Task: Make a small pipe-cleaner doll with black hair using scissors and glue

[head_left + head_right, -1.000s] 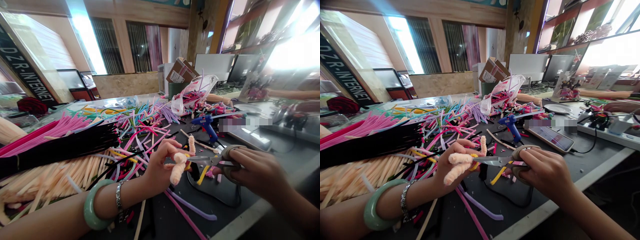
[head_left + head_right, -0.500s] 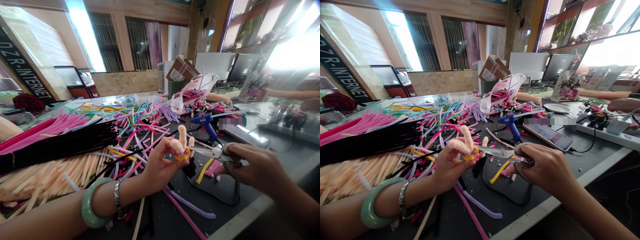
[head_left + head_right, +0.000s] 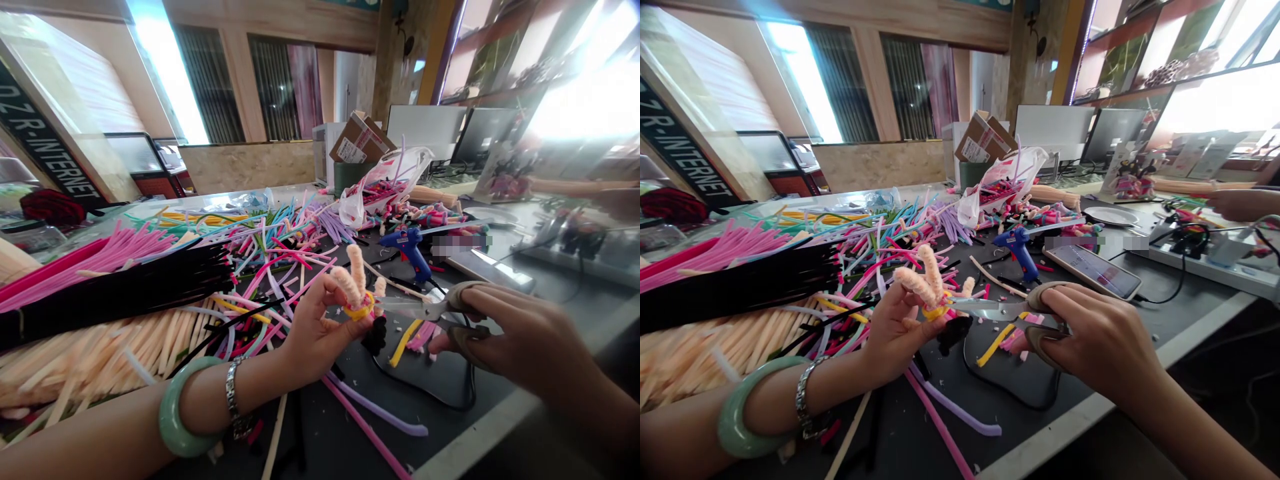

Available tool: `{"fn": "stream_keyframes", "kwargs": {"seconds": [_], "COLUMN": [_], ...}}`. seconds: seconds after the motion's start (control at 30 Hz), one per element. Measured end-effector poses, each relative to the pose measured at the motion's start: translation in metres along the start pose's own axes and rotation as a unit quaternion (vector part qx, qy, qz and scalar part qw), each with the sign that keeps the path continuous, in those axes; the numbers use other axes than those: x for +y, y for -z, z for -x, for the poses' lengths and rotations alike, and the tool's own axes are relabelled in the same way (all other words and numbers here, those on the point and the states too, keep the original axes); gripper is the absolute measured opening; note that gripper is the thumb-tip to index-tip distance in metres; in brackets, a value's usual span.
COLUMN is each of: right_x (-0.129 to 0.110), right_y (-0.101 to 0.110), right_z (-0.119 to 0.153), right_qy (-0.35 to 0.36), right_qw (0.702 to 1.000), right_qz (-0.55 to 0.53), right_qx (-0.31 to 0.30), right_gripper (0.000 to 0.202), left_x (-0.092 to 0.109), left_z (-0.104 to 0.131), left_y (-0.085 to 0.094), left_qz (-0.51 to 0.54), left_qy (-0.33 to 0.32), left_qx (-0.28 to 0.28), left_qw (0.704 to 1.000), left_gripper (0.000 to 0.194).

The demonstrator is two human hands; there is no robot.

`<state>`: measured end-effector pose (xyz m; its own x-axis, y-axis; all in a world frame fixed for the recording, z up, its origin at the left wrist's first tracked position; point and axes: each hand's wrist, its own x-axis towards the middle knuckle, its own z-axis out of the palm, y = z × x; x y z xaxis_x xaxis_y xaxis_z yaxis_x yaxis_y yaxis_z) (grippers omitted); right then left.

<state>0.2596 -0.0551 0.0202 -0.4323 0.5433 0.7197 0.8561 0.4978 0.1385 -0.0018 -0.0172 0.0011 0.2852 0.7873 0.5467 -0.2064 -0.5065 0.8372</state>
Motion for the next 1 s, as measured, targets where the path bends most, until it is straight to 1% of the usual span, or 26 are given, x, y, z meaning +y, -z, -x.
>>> {"fn": "stream_keyframes", "kwargs": {"seconds": [0.2, 0.37, 0.6, 0.73, 0.83, 1.0], "right_x": [-0.005, -0.006, -0.006, -0.008, -0.008, -0.006], "right_y": [0.004, 0.005, 0.005, 0.007, 0.008, 0.011], "right_z": [-0.003, -0.004, -0.003, -0.004, -0.004, -0.004], "right_qy": [0.016, 0.027, 0.022, 0.03, 0.031, 0.046], "right_qw": [1.0, 1.0, 1.0, 0.999, 0.999, 0.998], "right_qz": [0.002, 0.009, 0.012, 0.016, 0.026, 0.039], "right_qx": [0.002, 0.006, 0.007, 0.002, 0.0, -0.012], "right_gripper": [0.02, 0.016, 0.018, 0.021, 0.024, 0.013], "left_x": [0.001, 0.002, 0.002, 0.001, -0.001, -0.002], "left_z": [0.001, 0.001, 0.002, 0.002, 0.002, 0.003], "left_y": [0.001, 0.0, -0.002, -0.001, 0.0, 0.0], "left_qz": [-0.006, -0.001, 0.038, 0.036, 0.026, -0.005], "left_qy": [0.021, 0.023, 0.041, 0.031, 0.007, -0.037], "left_qx": [-0.005, 0.014, -0.011, -0.026, -0.031, -0.028], "left_qw": [1.0, 1.0, 0.998, 0.999, 0.999, 0.999], "left_gripper": [0.032, 0.034, 0.035, 0.032, 0.03, 0.029]}}
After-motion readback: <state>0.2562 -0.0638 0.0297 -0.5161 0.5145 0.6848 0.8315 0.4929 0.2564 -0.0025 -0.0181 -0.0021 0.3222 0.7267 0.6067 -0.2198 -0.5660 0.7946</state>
